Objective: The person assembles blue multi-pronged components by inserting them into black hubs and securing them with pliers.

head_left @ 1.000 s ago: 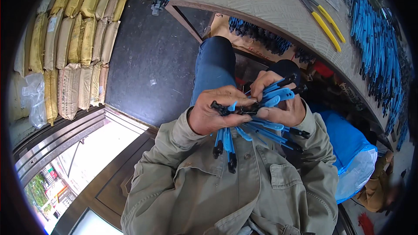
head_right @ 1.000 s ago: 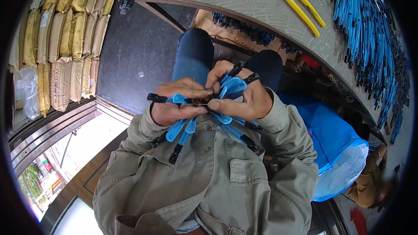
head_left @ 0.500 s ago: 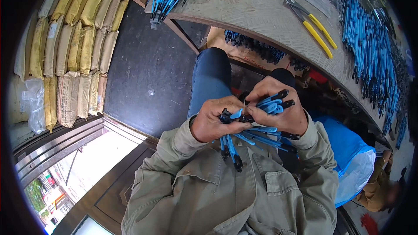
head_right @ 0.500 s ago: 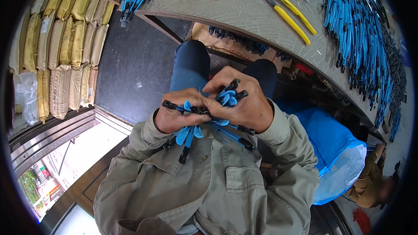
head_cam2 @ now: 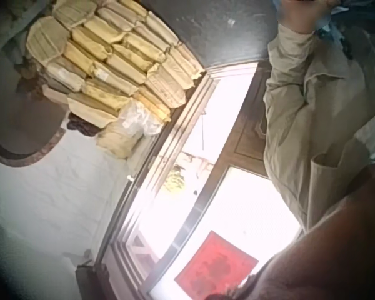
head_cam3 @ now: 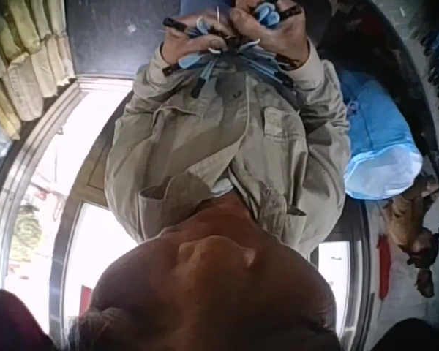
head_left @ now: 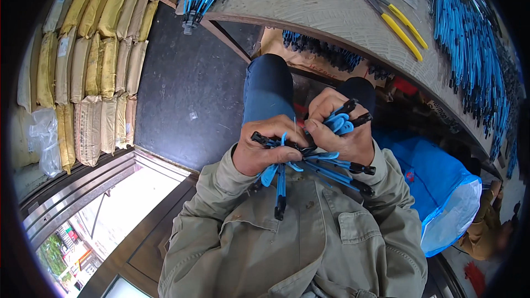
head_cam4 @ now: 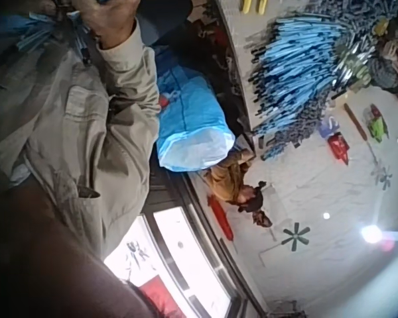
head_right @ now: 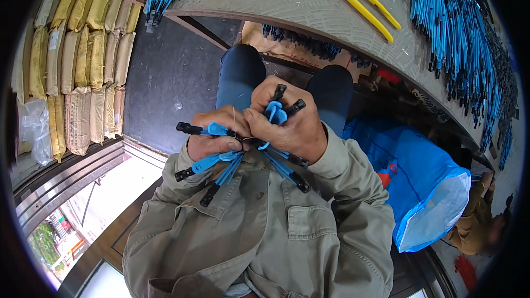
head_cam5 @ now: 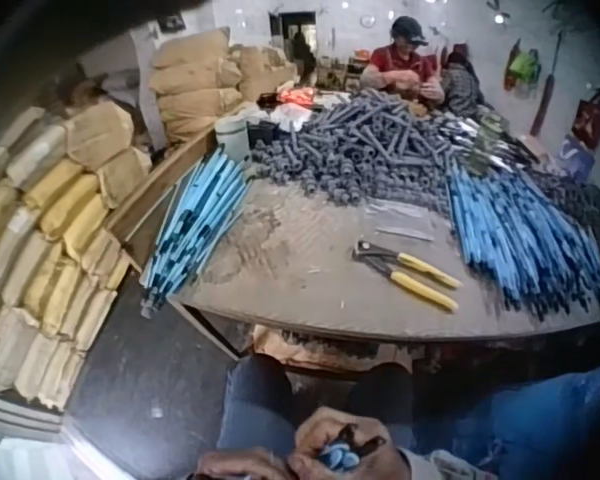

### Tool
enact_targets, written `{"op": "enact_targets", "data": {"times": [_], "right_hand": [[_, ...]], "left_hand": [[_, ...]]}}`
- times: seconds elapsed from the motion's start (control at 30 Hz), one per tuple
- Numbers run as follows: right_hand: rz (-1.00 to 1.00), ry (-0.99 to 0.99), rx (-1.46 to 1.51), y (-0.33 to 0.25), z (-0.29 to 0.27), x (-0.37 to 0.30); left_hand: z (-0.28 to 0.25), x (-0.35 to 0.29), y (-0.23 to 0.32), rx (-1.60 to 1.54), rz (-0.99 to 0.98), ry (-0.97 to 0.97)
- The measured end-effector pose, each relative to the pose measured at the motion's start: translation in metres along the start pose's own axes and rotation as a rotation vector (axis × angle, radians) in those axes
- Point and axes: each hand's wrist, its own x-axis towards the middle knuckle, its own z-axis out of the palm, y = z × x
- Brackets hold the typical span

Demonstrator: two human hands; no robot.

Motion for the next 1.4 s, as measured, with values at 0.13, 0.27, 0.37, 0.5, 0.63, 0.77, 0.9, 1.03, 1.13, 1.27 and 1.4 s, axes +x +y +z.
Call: {"op": "enact_targets", "data": {"times": [0.13, 0.27, 0.37, 0.5, 0.63, 0.77, 0.9, 1.03, 1.13, 1.27, 1.4], "right_hand": [[-0.011, -0.039, 0.006, 0.001, 0.002, 0.001], [0.009, -0.042, 0.022, 0.000, 0.005, -0.001], [0.028, -0.063, 0.039, 0.000, 0.006, -0.004], [0.004, -0.061, 0.032, -0.001, 0.006, -0.005], [-0.063, 0.054, -0.046, 0.002, 0.008, -0.011], [-0.019, 0.090, -0.011, -0.001, 0.007, -0.010], [0.103, 0.009, 0.122, -0.012, 0.006, -0.009], [-0.048, -0.209, 0.046, -0.014, -0.005, 0.007], [-0.170, -0.315, -0.031, -0.015, -0.020, 0.021], [-0.175, -0.439, -0.004, -0.027, -0.057, 0.053], [0.041, -0.098, -0.089, -0.050, -0.129, 0.136]], "left_hand": [[-0.003, 0.002, -0.002, -0.027, 0.003, -0.041], [-0.007, 0.000, -0.004, -0.084, -0.052, -0.089], [-0.010, 0.003, -0.004, -0.031, -0.040, -0.143], [-0.002, 0.004, 0.000, -0.051, -0.062, -0.097], [0.006, -0.005, 0.003, -0.079, -0.151, -0.003], [0.006, 0.000, 0.014, 0.218, -0.145, -0.002], [-0.004, 0.000, 0.006, 0.421, 0.080, -0.059], [-0.007, 0.006, 0.015, 0.402, 0.172, -0.048], [-0.017, 0.007, 0.014, 0.388, 0.152, -0.039], [-0.043, 0.012, 0.008, 0.393, 0.175, -0.065], [-0.061, 0.009, 0.018, 0.344, 0.230, -0.095]]}}
